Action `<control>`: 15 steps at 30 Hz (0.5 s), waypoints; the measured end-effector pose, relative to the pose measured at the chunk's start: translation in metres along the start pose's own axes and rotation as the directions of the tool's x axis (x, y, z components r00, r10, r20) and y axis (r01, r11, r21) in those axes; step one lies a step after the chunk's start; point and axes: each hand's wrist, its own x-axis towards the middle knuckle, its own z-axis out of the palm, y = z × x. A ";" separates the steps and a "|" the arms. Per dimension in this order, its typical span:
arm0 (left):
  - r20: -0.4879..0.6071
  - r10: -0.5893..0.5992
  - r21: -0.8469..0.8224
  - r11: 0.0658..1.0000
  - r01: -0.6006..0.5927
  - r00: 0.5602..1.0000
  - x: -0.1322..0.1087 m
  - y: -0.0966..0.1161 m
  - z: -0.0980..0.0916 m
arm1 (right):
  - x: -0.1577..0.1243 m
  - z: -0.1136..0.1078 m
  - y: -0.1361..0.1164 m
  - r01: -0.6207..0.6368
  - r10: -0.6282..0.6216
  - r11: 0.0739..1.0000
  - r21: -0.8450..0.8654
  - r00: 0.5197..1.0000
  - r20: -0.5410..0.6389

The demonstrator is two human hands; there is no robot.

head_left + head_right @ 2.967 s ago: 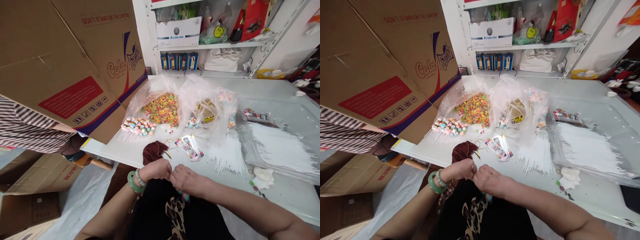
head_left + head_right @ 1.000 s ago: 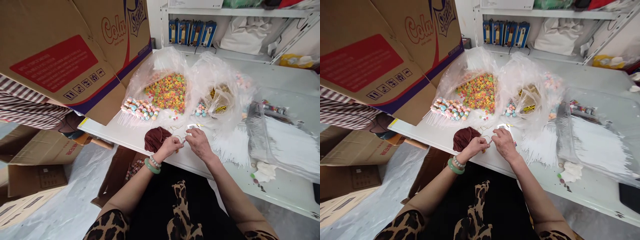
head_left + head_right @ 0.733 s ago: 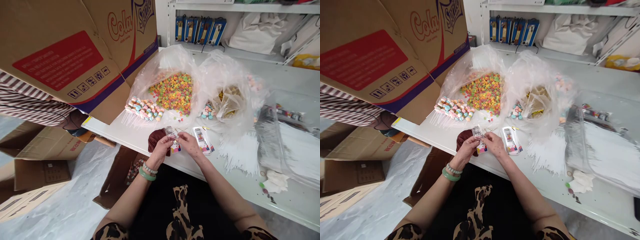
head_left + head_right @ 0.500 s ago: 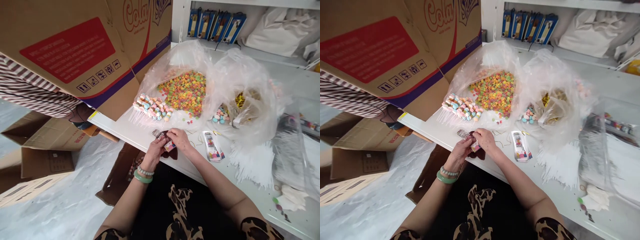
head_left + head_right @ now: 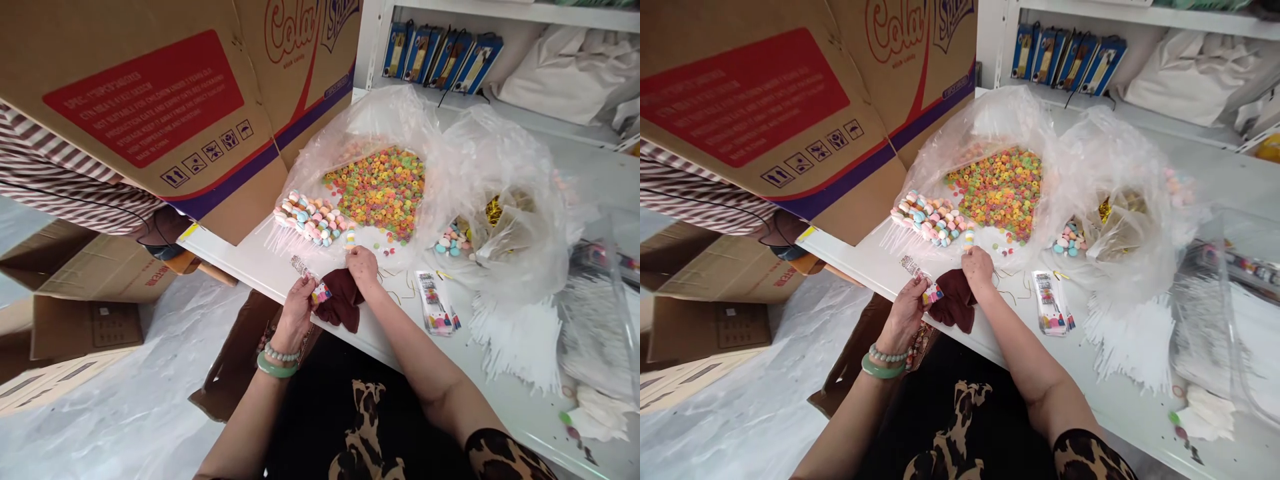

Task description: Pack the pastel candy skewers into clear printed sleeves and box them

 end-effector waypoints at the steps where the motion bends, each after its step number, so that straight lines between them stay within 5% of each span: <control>1: 0.012 -0.008 -0.003 1.000 0.008 1.000 0.001 0.000 0.001 | 0.000 -0.002 0.005 -0.010 0.013 0.990 0.140 1.000 -0.025; 6: 0.046 -0.024 -0.069 0.997 0.027 0.999 0.005 0.002 0.001 | -0.014 -0.015 0.020 0.051 0.017 0.693 0.719 0.996 -0.087; 10: 0.049 -0.018 -0.110 0.994 0.023 0.999 0.011 0.000 0.000 | -0.025 -0.034 0.026 0.156 -0.008 0.528 0.835 0.984 -0.179; 15: 0.136 0.003 -0.048 0.999 0.003 0.991 0.015 -0.001 0.013 | -0.015 -0.048 0.034 0.120 -0.038 0.534 0.837 0.992 -0.119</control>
